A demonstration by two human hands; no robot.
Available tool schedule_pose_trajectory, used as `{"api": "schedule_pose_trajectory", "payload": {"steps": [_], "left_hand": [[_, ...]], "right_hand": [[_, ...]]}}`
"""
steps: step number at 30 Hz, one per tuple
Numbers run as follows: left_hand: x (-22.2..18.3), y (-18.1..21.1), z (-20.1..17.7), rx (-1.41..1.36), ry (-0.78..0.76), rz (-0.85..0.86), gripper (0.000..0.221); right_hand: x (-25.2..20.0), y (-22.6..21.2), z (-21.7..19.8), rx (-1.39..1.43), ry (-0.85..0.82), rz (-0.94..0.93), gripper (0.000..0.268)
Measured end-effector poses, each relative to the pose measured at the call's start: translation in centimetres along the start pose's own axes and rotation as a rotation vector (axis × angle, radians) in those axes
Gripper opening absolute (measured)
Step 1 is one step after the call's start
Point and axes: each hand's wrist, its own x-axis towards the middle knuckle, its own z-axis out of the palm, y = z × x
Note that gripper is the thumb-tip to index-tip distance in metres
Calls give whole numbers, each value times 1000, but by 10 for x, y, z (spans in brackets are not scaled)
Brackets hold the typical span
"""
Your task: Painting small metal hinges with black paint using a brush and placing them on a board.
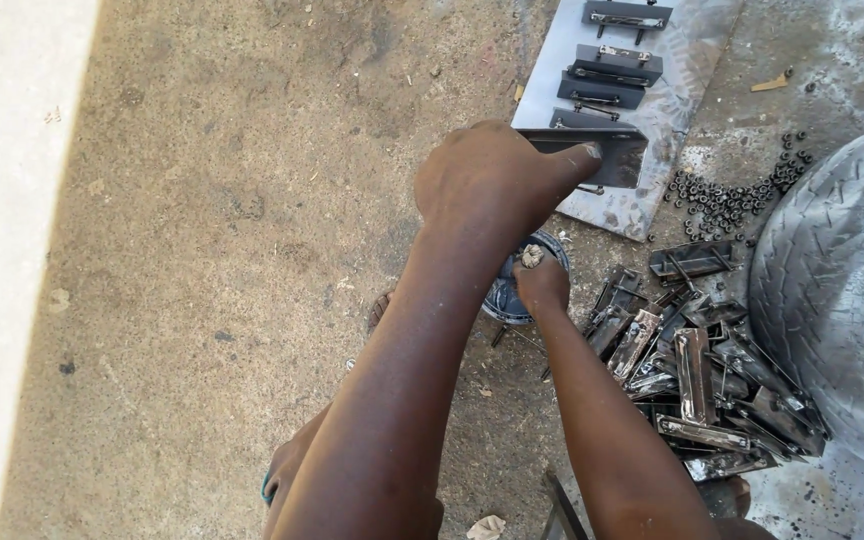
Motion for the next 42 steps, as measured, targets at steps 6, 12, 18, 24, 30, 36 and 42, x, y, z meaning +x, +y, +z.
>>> {"api": "schedule_pose_trajectory", "payload": {"steps": [6, 12, 18, 24, 30, 36, 42], "left_hand": [[-4, 1, 6, 6, -70, -24, 74], [0, -3, 15, 122, -77, -96, 88], [4, -4, 26, 164, -96, -134, 88], [8, -6, 26, 247, -123, -162, 93], [6, -7, 38, 333, -160, -157, 89], [16, -20, 68, 468, -110, -96, 91], [21, -29, 99, 582, -78, -36, 107]], "right_hand": [[-28, -18, -26, 14, 63, 46, 23], [-50, -2, -60, 337, 24, 56, 22], [-98, -19, -75, 544, -58, 190, 35], [-87, 39, -139, 623, -63, 153, 94], [-179, -20, -232, 721, 16, -46, 16], [-176, -25, -250, 858, 181, -204, 13], [-168, -42, -243, 834, 125, -282, 11]]}}
